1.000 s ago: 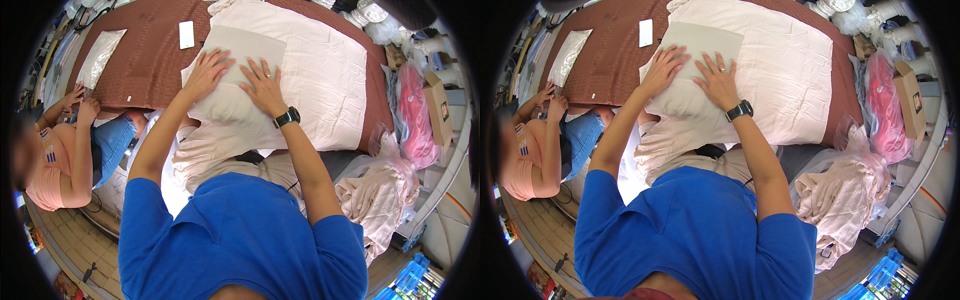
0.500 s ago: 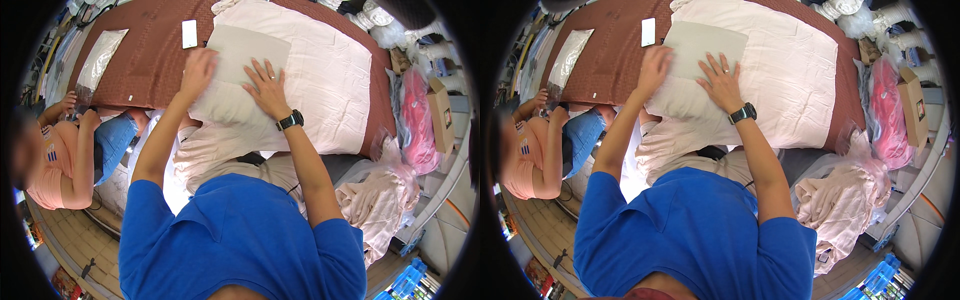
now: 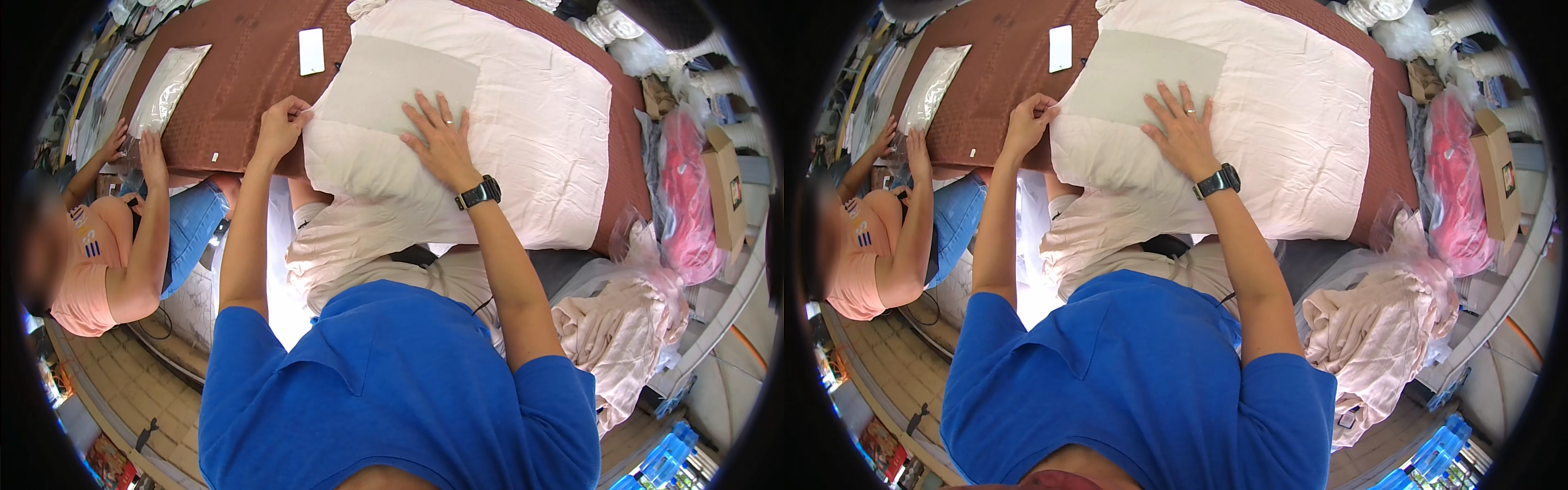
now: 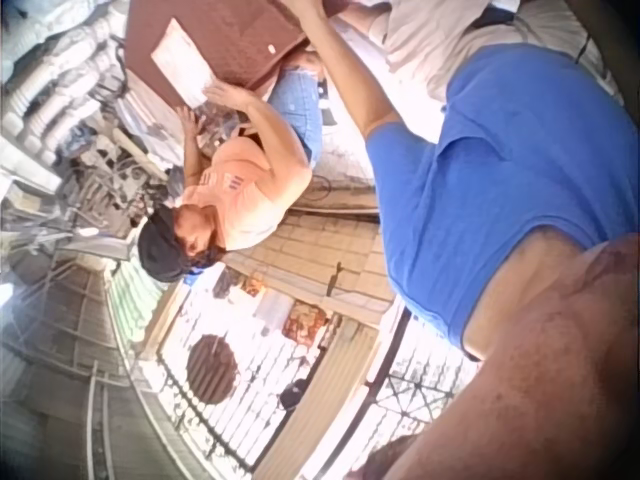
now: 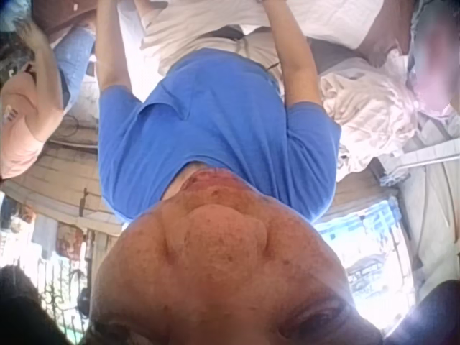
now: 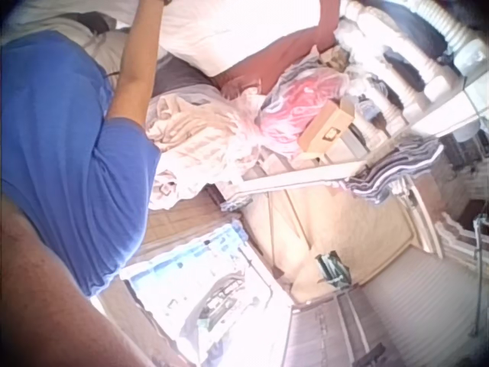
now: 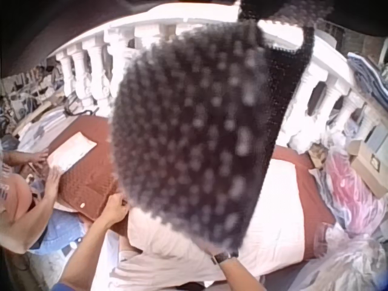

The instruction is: The person picks up a shirt, spreads it flat on a table, and folds the sleeves and sides inward. The person then places a board on the garment, continues folding it around the board, and finally slides the folded shirt into a plastic bag.

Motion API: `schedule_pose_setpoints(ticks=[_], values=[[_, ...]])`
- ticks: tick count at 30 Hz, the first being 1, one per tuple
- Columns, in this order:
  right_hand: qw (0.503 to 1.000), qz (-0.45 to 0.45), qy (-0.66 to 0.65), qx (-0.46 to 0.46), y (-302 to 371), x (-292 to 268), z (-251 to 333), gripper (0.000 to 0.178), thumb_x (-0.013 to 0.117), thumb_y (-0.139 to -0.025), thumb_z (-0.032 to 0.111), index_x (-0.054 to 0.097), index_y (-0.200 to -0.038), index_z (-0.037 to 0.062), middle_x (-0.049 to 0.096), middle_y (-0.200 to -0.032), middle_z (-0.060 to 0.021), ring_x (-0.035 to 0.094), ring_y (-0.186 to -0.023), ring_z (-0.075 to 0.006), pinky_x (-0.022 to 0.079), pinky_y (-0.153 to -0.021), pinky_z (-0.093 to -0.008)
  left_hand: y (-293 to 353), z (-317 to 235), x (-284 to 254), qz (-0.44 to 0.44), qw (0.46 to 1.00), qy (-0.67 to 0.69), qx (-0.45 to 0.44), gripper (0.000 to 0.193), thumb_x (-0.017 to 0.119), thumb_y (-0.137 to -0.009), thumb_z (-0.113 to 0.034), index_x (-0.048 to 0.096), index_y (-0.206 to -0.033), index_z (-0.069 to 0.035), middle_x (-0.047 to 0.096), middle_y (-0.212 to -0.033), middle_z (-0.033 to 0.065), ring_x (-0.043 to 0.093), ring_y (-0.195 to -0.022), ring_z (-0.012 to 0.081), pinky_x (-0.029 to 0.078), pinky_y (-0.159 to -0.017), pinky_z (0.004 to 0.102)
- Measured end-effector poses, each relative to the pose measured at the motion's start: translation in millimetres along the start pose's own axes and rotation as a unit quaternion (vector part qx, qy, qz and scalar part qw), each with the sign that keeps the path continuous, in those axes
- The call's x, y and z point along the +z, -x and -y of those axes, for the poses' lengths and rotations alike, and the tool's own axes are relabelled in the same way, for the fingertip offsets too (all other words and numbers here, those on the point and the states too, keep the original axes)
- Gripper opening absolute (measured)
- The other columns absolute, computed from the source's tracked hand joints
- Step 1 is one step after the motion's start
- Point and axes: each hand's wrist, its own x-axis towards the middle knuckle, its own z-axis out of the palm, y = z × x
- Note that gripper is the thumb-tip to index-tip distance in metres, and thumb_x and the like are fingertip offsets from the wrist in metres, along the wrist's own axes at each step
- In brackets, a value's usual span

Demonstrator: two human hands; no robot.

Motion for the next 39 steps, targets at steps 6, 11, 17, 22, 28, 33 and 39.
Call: schedule_pose_setpoints(ticks=[6,11,17,22,28,33,39], values=[[1.000,0.004,-0.006,0.002,-0.6,-0.2,1.4,0.051,0.055,-0.096,0.046,0.050,-0.143,0.0264,0.032,-0.160,-0.0001,0.020,-0.149,-0.0318,0.009,-0.114,-0.0697,-1.3,-22.2,10.0,-0.083,0.986,-0.080,0.120,0.027,0.065,-0.086,-0.002,0.066,-0.113,-0.005,0.065,-0.110,0.0138,0.062,-0.102,0.0295,0.050,-0.089,0.0386],[1.000,0.013,0.008,0.005,-0.7,-0.6,0.2,0.052,0.055,-0.096,0.046,0.049,-0.144,0.0259,0.030,-0.161,-0.0004,0.019,-0.150,-0.0322,0.008,-0.114,-0.0699,-9.2,-62.5,52.2,-0.002,0.933,-0.029,0.358,0.029,0.063,-0.086,0.000,0.067,-0.113,-0.009,0.060,-0.124,0.0056,0.054,-0.113,0.0287,0.046,-0.094,0.0413],[0.997,-0.066,-0.026,0.000,8.6,-11.4,20.3,0.050,0.062,-0.093,0.039,0.054,-0.137,0.0184,0.043,-0.148,-0.0110,0.034,-0.139,-0.0357,0.025,-0.110,-0.0612,-15.6,-63.6,71.3,0.055,0.936,-0.140,0.318,0.029,0.067,-0.088,-0.011,0.068,-0.117,-0.015,0.058,-0.127,0.0002,0.051,-0.111,0.0266,0.043,-0.097,0.0399],[0.905,0.306,-0.294,0.031,79.7,-28.2,120.0,0.036,0.067,-0.089,0.038,0.069,-0.097,0.0023,0.069,-0.094,-0.0201,0.066,-0.081,-0.0357,0.052,-0.074,-0.0432,-17.2,-59.1,62.1,0.068,0.927,-0.154,0.336,0.032,0.068,-0.087,-0.013,0.067,-0.118,-0.018,0.057,-0.125,-0.0004,0.051,-0.110,0.0268,0.044,-0.094,0.0412],[0.882,0.395,-0.173,0.192,139.4,21.0,121.2,0.061,0.070,-0.085,0.055,0.069,-0.093,-0.0057,0.071,-0.094,-0.0240,0.069,-0.086,-0.0360,0.053,-0.078,-0.0428,-27.9,-69.0,56.1,0.116,0.910,-0.187,0.350,0.030,0.068,-0.088,-0.014,0.066,-0.118,-0.017,0.056,-0.116,0.0026,0.051,-0.108,0.0270,0.043,-0.095,0.0398],[0.673,0.357,-0.544,0.353,139.6,58.1,115.9,0.046,0.074,-0.088,0.043,0.068,-0.105,0.0002,0.070,-0.104,-0.0107,0.067,-0.091,-0.0247,0.053,-0.084,-0.0368,-41.2,-74.4,56.7,0.139,0.911,-0.161,0.352,0.021,0.070,-0.088,-0.015,0.071,-0.109,-0.014,0.055,-0.110,0.0041,0.051,-0.106,0.0266,0.042,-0.096,0.0389],[0.379,0.277,-0.789,0.397,123.6,33.0,136.4,0.039,0.069,-0.095,0.021,0.057,-0.128,0.0048,0.061,-0.125,-0.0087,0.058,-0.113,-0.0198,0.050,-0.097,-0.0372,-60.7,-52.5,72.5,0.153,0.941,-0.029,0.302,0.018,0.078,-0.079,-0.015,0.075,-0.096,-0.016,0.057,-0.106,0.0021,0.050,-0.104,0.0260,0.041,-0.098,0.0372]])
